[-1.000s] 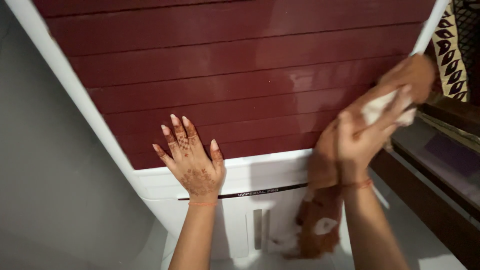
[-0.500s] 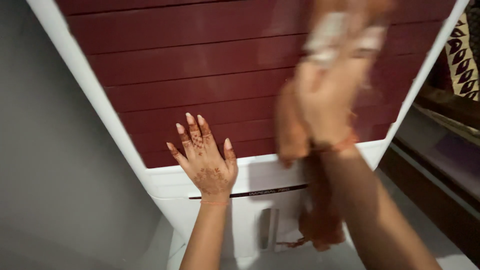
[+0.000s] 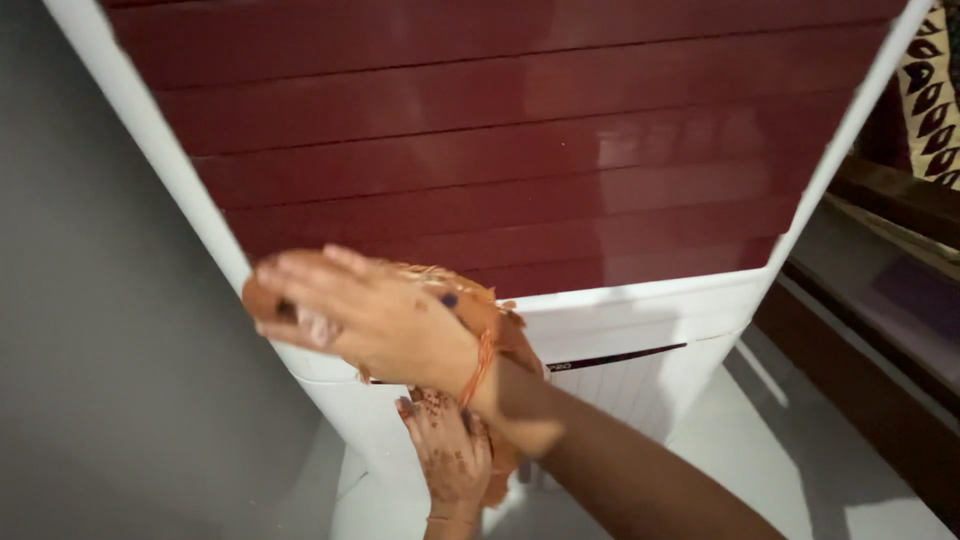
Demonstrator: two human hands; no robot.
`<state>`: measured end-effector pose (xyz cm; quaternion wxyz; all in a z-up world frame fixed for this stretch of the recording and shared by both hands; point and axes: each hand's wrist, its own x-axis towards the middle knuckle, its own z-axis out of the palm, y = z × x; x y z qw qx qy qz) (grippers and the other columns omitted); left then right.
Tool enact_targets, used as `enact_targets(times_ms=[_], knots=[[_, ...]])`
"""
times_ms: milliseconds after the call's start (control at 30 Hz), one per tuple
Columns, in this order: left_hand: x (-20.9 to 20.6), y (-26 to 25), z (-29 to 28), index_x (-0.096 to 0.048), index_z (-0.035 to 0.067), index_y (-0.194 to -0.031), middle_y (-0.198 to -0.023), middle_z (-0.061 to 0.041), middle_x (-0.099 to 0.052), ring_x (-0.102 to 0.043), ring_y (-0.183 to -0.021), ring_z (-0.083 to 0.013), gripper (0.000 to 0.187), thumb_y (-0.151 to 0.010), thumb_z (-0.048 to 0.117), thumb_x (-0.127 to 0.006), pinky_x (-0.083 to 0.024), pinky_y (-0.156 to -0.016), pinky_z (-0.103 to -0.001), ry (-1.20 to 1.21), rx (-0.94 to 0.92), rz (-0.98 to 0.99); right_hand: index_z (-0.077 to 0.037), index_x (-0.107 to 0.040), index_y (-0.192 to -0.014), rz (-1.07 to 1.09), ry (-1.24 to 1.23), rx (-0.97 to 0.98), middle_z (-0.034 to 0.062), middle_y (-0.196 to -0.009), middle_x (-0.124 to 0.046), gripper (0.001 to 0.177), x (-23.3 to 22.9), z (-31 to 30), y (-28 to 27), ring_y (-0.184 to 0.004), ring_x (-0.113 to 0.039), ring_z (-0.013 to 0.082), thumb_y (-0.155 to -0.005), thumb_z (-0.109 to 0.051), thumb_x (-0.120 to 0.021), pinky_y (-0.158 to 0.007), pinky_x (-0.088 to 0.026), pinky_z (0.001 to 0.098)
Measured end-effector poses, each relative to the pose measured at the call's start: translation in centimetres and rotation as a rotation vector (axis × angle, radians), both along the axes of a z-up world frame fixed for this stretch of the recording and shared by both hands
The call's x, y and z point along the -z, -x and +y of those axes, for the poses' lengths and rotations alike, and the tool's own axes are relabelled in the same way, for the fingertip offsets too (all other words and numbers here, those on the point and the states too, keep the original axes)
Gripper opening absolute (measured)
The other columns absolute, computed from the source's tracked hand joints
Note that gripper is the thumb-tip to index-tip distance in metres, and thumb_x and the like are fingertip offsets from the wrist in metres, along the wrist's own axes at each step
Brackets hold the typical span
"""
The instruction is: The person wipes the maroon front panel and white frame of an air cooler using a brown cloth. They systematically clean the horizontal slats and the lower white section of the appliance.
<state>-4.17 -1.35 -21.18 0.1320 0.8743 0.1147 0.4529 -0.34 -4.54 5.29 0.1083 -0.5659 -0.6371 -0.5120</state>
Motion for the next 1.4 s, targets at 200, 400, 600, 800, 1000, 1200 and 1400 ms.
enact_targets(times_ms=[200, 400, 600, 800, 1000, 1200, 1400], knots=[[-0.5, -0.3, 1.4, -0.040, -0.001, -0.150, -0.159, -0.020, -0.037, -0.022, -0.153, -0.0391, 0.061, -0.100, 0.033, -0.047, -0.008, -0.123, -0.060, -0.098, -0.068, 0.021, -0.029, -0.063, -0.144, 0.296, -0.092, 0.030, 0.0012, -0.153, -0.057, 0.036, 3.6, -7.5, -2.2, -0.141, -0.060, 0.0199, -0.110, -0.019, -0.062, -0.124, -0.045, 0.0488], [-0.4, -0.9, 1.0, -0.036, 0.000, -0.155, -0.163, -0.017, -0.034, -0.018, -0.157, -0.0345, 0.062, -0.102, 0.030, -0.044, -0.003, -0.126, -0.060, -0.071, -0.051, -0.104, -0.023, -0.071, -0.123, 0.277, -0.571, 0.337, 0.0089, -0.113, -0.057, 0.031, 8.7, -18.8, -7.1, -0.110, -0.059, 0.0296, -0.097, -0.008, -0.067, -0.116, -0.046, 0.0603], [0.7, -1.7, 1.5, -0.036, -0.003, -0.156, -0.167, -0.015, -0.028, -0.011, -0.159, -0.0315, 0.062, -0.104, 0.031, -0.044, 0.002, -0.126, -0.060, -0.118, -0.053, -0.134, -0.014, -0.044, -0.154, 0.612, -0.884, 0.379, 0.0281, -0.141, -0.053, 0.064, 13.9, -24.4, -9.6, -0.127, -0.057, 0.0433, -0.093, 0.001, -0.058, -0.108, -0.047, 0.0489], [0.7, -1.7, 1.6, -0.040, 0.000, -0.155, -0.168, -0.011, -0.027, -0.009, -0.160, -0.0276, 0.059, -0.105, 0.030, -0.046, 0.003, -0.126, -0.063, -0.142, -0.083, -0.150, -0.003, -0.039, -0.154, 0.716, -0.827, 0.522, 0.0291, -0.145, -0.052, 0.060, 19.4, -19.6, -9.4, -0.133, -0.050, 0.0453, -0.096, -0.007, -0.055, -0.117, -0.039, 0.0556], [0.9, -1.9, 1.5, -0.040, 0.001, -0.154, -0.167, -0.011, -0.030, -0.010, -0.160, -0.0292, 0.057, -0.105, 0.031, -0.046, 0.002, -0.126, -0.066, -0.099, -0.063, -0.169, -0.019, -0.048, -0.146, 0.507, -0.559, 0.444, 0.0175, -0.133, -0.059, 0.047, 19.0, -9.9, -5.1, -0.121, -0.059, 0.0333, -0.101, -0.033, -0.050, -0.105, -0.051, 0.0508], [1.1, -1.9, 1.6, -0.036, -0.001, -0.155, -0.164, -0.014, -0.032, -0.010, -0.159, -0.0302, 0.064, -0.104, 0.037, -0.046, 0.000, -0.125, -0.068, -0.134, -0.049, -0.235, -0.036, -0.071, -0.121, 0.436, -0.218, 0.261, 0.0037, -0.137, -0.064, 0.031, 14.7, -9.3, -1.1, -0.125, -0.064, 0.0257, -0.097, -0.028, -0.052, -0.107, -0.045, 0.0491], [0.6, -1.4, 1.4, -0.038, 0.003, -0.156, -0.166, -0.012, -0.033, -0.013, -0.159, -0.0300, 0.059, -0.104, 0.029, -0.046, 0.000, -0.127, -0.066, -0.086, -0.084, -0.145, -0.015, -0.061, -0.137, 0.637, -0.612, -0.062, 0.0090, -0.137, -0.061, 0.039, 14.5, -15.1, -5.0, -0.130, -0.058, 0.0280, -0.103, -0.026, -0.045, -0.114, -0.045, 0.0411]])
